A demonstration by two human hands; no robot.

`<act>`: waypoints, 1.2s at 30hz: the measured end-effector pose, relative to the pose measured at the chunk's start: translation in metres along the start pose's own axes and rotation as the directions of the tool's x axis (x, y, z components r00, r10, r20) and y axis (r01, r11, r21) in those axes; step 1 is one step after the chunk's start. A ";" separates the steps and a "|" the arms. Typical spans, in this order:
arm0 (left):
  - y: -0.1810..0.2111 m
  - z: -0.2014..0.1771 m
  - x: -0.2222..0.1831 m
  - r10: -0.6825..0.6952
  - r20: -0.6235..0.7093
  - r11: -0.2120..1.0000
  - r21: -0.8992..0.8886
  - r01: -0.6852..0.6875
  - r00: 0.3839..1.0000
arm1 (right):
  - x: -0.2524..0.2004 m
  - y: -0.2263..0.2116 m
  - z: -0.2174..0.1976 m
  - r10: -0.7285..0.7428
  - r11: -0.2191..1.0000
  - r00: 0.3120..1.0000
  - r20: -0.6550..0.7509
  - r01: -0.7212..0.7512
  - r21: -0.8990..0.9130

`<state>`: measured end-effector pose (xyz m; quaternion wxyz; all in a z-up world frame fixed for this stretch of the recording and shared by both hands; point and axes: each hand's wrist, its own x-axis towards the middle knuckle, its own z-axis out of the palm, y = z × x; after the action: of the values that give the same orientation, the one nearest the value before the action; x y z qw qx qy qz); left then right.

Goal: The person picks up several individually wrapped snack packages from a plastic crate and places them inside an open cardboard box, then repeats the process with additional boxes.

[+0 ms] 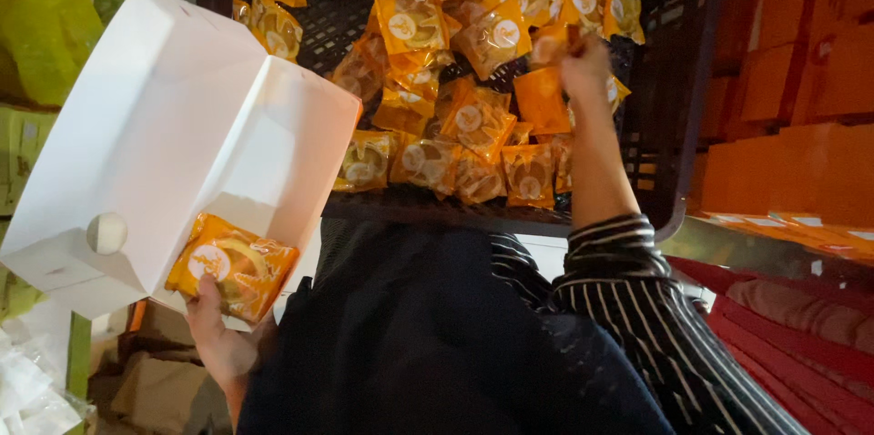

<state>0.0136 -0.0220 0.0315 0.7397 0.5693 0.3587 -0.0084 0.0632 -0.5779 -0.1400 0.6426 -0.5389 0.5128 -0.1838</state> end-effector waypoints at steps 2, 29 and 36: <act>-0.001 0.001 0.005 -0.027 -0.030 0.999 -0.029 0.026 0.999 | -0.005 -0.002 -0.019 -0.412 0.714 0.906 0.096 0.386 -0.584; -0.030 -0.036 0.034 0.089 0.018 0.989 0.121 -0.091 0.996 | -0.081 0.001 -0.007 -0.086 0.587 0.696 0.712 0.613 -0.529; -0.026 -0.036 0.027 0.076 -0.031 0.969 0.238 -0.066 0.997 | -0.034 -0.044 -0.027 -0.119 0.470 0.962 0.245 0.272 -0.840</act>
<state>0.0038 0.0100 -0.0080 0.6592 0.6658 0.3492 -0.0132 0.0404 -0.5803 -0.0831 0.2964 -0.8553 0.4196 0.0677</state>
